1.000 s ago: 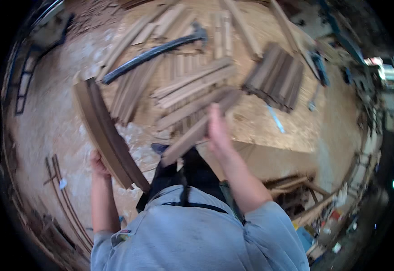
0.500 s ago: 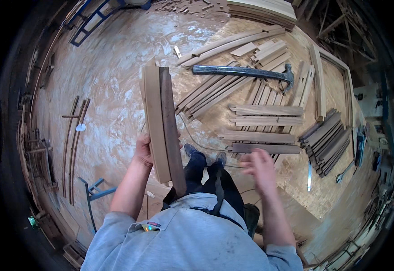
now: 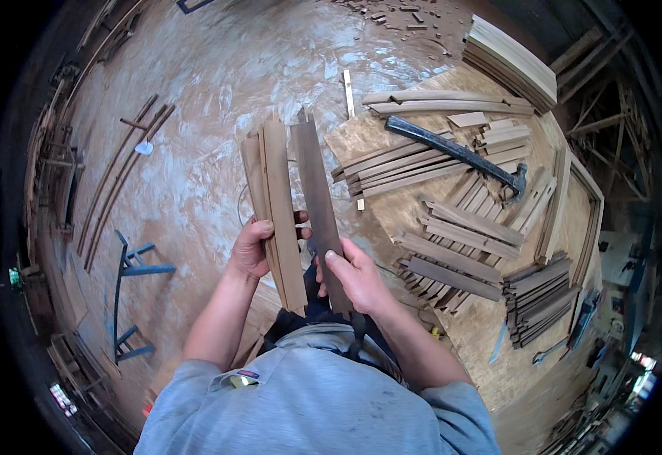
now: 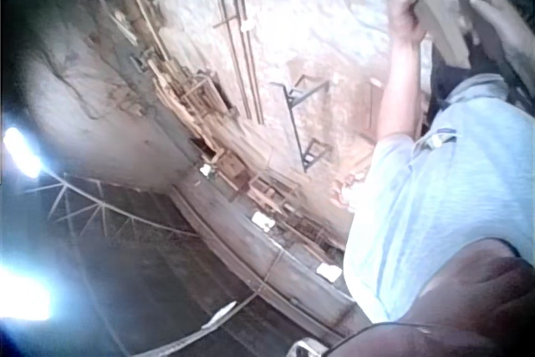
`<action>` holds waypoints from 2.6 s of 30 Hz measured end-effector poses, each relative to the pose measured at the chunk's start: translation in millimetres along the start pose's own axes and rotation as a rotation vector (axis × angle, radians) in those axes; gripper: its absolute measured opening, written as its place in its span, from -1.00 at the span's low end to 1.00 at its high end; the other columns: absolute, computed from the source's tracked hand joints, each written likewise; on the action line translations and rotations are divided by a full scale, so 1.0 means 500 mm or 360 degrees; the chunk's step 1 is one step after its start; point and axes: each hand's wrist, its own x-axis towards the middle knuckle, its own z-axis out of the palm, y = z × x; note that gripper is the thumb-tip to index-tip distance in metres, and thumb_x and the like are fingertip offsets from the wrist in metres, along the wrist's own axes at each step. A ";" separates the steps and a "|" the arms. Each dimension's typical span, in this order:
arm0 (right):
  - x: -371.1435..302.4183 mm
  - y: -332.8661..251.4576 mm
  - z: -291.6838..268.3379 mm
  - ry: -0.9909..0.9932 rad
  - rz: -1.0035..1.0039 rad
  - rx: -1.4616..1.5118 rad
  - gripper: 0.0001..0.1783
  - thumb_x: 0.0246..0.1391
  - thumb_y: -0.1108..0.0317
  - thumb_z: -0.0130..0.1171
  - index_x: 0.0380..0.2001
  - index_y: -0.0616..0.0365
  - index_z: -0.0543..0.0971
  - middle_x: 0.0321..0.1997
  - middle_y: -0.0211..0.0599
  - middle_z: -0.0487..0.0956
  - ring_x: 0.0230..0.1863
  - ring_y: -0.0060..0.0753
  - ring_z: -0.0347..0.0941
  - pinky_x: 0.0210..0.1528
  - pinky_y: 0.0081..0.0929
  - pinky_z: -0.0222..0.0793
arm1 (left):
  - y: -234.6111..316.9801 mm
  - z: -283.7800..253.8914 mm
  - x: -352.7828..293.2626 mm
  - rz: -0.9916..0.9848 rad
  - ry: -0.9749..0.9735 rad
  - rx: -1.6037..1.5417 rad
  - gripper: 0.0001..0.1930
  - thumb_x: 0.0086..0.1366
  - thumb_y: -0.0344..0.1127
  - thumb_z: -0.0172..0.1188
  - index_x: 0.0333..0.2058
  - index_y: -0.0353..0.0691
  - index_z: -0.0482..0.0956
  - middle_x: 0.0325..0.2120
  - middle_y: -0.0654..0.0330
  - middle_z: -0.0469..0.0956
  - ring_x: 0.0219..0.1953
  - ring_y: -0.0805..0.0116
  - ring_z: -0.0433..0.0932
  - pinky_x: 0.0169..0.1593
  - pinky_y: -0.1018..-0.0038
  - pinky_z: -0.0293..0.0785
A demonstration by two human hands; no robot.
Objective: The person sorts through a pile of wooden strips, selecting specific pieces and arranging them on the floor. They then use a hammer and a chisel to work on the joints of the wooden pieces, likely assembling or repairing a wooden structure.
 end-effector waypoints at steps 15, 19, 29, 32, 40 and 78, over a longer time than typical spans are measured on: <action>0.160 -0.018 0.104 -0.0421 -0.0048 0.0333 -0.50 0.24 0.04 0.04 0.08 0.15 0.31 -0.47 -0.25 0.49 -0.63 -0.39 0.41 -0.64 -0.48 0.36 | 0.150 -0.111 0.000 0.0174 0.0572 0.0315 -0.69 0.11 -0.46 0.22 -0.15 -0.34 0.45 -0.37 0.12 0.56 -0.33 0.28 0.62 -0.21 0.37 0.60; 0.246 -0.030 0.207 -0.0365 -0.0031 -0.0193 -0.62 0.21 0.28 0.06 0.04 0.19 0.33 -0.29 -0.18 0.52 -0.40 -0.41 0.49 -0.37 -0.48 0.44 | 0.220 -0.162 -0.021 0.0330 0.0615 0.0244 -0.70 0.10 -0.48 0.21 -0.15 -0.33 0.45 -0.36 0.14 0.57 -0.31 0.29 0.61 -0.20 0.37 0.58; 0.423 0.004 0.506 -0.0615 0.0074 -0.1029 -0.52 0.09 0.43 0.13 0.10 0.31 0.38 0.02 -0.22 0.51 0.03 -0.48 0.40 0.11 -0.45 0.32 | 0.366 -0.297 -0.150 0.0839 0.0797 -0.0160 -0.54 0.22 -0.35 0.24 0.05 -0.33 0.34 -0.12 0.12 0.53 -0.10 0.35 0.53 0.00 0.40 0.48; 0.485 0.028 0.570 -0.0788 0.0117 -0.1139 -0.46 0.01 0.42 0.25 0.08 0.31 0.39 0.00 -0.23 0.53 -0.01 -0.49 0.43 0.05 -0.47 0.36 | 0.401 -0.348 -0.185 0.0912 0.0939 -0.0242 -0.52 0.24 -0.31 0.24 0.08 -0.33 0.32 -0.10 0.12 0.52 -0.07 0.34 0.52 0.02 0.37 0.47; 0.693 0.065 0.780 -0.1207 0.0369 -0.1087 -0.40 -0.03 0.47 0.31 0.11 0.26 0.35 -0.02 -0.31 0.52 -0.02 -0.54 0.42 0.06 -0.48 0.37 | 0.560 -0.517 -0.222 0.1142 0.1151 -0.0290 -0.42 0.26 -0.02 0.21 0.09 -0.30 0.33 -0.07 0.12 0.52 -0.03 0.30 0.53 0.03 0.31 0.50; 1.540 0.428 1.771 -0.1170 0.0560 -0.3384 -0.38 0.07 0.11 0.24 0.06 0.37 0.39 0.02 0.09 0.53 -0.03 -0.07 0.55 0.00 -0.31 0.46 | 0.908 -1.883 -0.992 -0.0791 0.3457 0.0523 0.20 -0.18 -0.04 0.47 0.33 -0.22 -0.15 0.11 -0.12 0.22 0.17 -0.10 0.21 0.22 0.09 0.17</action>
